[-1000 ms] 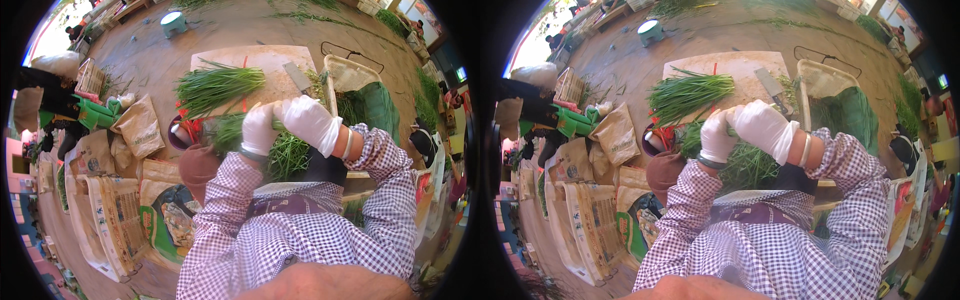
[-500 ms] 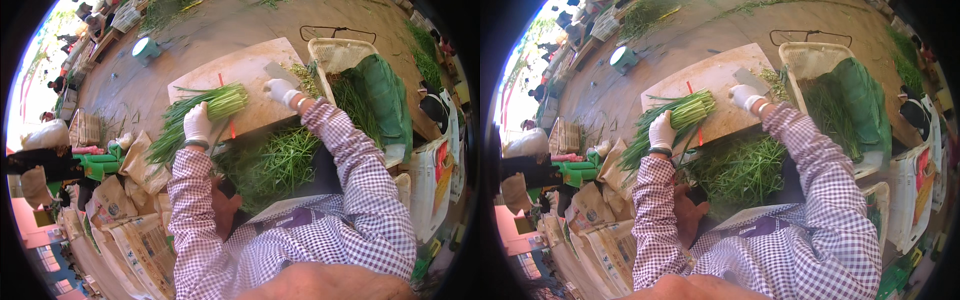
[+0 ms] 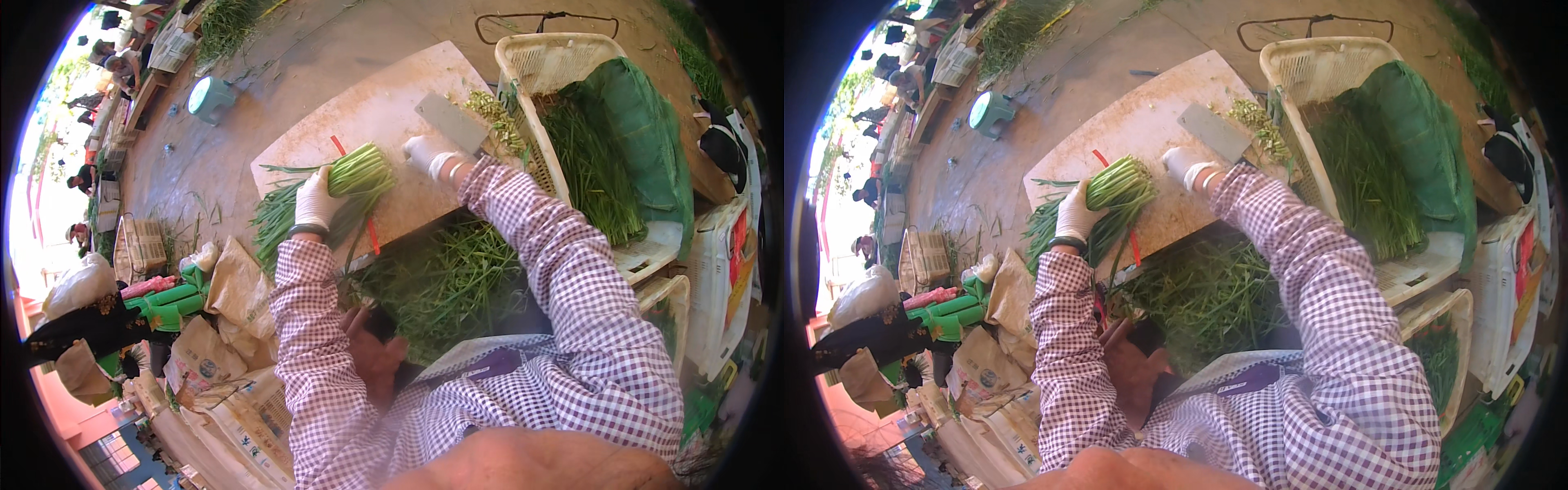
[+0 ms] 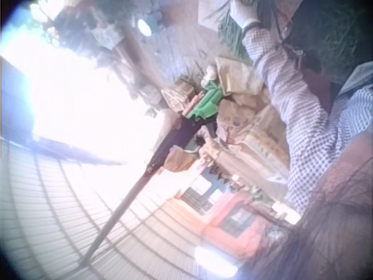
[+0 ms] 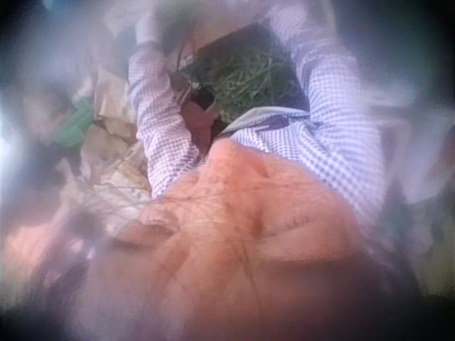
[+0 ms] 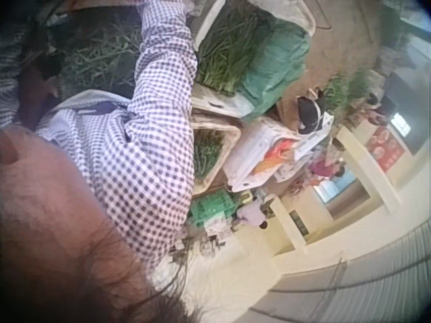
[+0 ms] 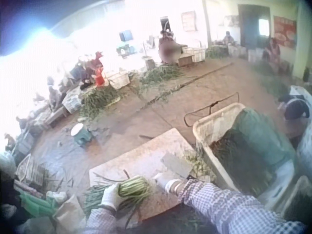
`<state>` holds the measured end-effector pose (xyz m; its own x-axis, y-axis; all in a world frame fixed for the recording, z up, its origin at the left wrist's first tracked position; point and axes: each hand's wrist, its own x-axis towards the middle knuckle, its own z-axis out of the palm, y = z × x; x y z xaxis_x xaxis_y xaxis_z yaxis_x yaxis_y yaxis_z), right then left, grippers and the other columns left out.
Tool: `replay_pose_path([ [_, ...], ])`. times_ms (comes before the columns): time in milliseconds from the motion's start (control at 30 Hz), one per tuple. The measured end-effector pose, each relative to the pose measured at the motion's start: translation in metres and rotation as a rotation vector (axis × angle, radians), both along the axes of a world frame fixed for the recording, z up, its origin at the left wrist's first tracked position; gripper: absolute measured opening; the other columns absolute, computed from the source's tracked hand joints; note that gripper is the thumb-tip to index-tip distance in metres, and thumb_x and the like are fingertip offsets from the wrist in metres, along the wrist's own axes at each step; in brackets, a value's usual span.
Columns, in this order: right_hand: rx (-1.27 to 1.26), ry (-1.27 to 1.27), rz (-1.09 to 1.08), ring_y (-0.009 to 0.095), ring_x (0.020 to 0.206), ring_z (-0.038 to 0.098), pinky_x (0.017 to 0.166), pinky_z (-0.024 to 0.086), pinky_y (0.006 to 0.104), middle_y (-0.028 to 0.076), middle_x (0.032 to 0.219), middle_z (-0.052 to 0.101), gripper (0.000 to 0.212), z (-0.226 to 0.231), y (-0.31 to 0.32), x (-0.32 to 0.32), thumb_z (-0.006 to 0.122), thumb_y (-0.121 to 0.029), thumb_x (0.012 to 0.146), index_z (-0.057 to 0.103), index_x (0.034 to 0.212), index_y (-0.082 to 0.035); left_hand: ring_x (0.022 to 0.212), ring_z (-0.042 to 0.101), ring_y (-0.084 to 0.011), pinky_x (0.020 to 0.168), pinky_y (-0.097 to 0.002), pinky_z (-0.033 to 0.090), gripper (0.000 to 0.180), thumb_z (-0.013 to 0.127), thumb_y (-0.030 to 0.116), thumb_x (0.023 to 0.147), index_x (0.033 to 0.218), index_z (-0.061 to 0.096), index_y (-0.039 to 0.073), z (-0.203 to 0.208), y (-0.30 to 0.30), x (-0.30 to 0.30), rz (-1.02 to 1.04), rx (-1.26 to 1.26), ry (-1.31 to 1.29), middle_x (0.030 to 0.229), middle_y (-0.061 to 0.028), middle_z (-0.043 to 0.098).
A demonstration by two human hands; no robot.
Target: The person sorts through a bundle of chives by hand, ties it with a red ribbon, and uses a knife to trim the root ends before placing the bundle into a crate.
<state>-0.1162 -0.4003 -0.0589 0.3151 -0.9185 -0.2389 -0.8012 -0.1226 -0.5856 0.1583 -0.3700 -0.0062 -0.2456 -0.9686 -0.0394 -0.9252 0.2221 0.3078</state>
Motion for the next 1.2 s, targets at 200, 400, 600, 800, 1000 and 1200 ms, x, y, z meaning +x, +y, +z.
replay_pose_path([
  [200, 0.070, 0.439, 0.403, 0.034, 0.091, 0.068, 0.077, 0.055, 0.0408, 0.018, 0.099, 0.070, 0.021, 0.020, 0.010, -0.025, 0.060, -0.012, 0.081, 0.072, 0.096, -0.003, 0.108, 0.056, -0.0318, 0.091, -0.0429, 0.045, 0.075, 0.083, 0.028, 0.063, 0.126, 0.049, 0.010, -0.006, 0.012, 0.005, 0.012, 0.091, -0.126, 0.114, -0.0141, 0.060],
  [400, 0.110, 0.497, 0.481, 0.032, 0.088, 0.069, 0.074, 0.055, 0.0404, 0.015, 0.094, 0.071, 0.024, 0.033, 0.023, -0.031, 0.066, -0.020, 0.079, 0.072, 0.096, -0.004, 0.106, 0.056, -0.0328, 0.091, -0.0438, 0.043, 0.077, 0.084, 0.028, 0.061, 0.126, 0.048, 0.011, -0.008, 0.013, 0.008, -0.003, 0.034, -0.102, 0.112, -0.0136, 0.060],
  [600, 0.119, 0.392, 0.419, 0.034, 0.087, 0.069, 0.075, 0.054, 0.0420, 0.017, 0.093, 0.071, 0.029, 0.030, 0.024, -0.033, 0.066, -0.028, 0.078, 0.072, 0.095, -0.004, 0.107, 0.052, -0.0312, 0.095, -0.0430, 0.039, 0.089, 0.086, 0.032, 0.058, 0.133, 0.044, 0.012, -0.006, 0.028, -0.009, 0.012, -0.016, -0.246, 0.113, -0.0131, 0.054],
  [800, 0.084, 0.288, 0.349, 0.037, 0.089, 0.067, 0.078, 0.053, 0.0438, 0.019, 0.095, 0.069, 0.028, 0.042, 0.028, -0.032, 0.064, -0.028, 0.081, 0.071, 0.094, -0.004, 0.109, 0.049, -0.0308, 0.096, -0.0444, 0.038, 0.097, 0.088, 0.034, 0.056, 0.137, 0.040, 0.012, -0.012, 0.029, -0.014, 0.021, -0.046, -0.308, 0.116, -0.0124, 0.051],
  [1000, 0.034, 0.218, 0.343, 0.037, 0.093, 0.065, 0.083, 0.051, 0.0442, 0.018, 0.098, 0.069, 0.029, 0.059, 0.029, -0.016, 0.065, -0.030, 0.083, 0.070, 0.098, -0.006, 0.107, 0.053, -0.0310, 0.092, -0.0439, 0.042, 0.083, 0.086, 0.030, 0.058, 0.129, 0.047, 0.013, -0.016, 0.026, 0.000, 0.033, -0.053, -0.228, 0.112, -0.0115, 0.054],
  [1200, -0.461, -0.002, 0.274, 0.034, 0.083, 0.063, 0.075, 0.050, 0.0446, 0.013, 0.085, 0.065, 0.019, 0.055, 0.044, 0.003, 0.071, -0.026, 0.076, 0.067, 0.084, -0.009, 0.100, 0.061, -0.0348, 0.084, -0.0465, 0.050, 0.059, 0.083, 0.020, 0.060, 0.112, 0.058, 0.010, -0.020, 0.021, 0.008, 0.027, -0.079, -0.169, 0.104, -0.0165, 0.061],
])
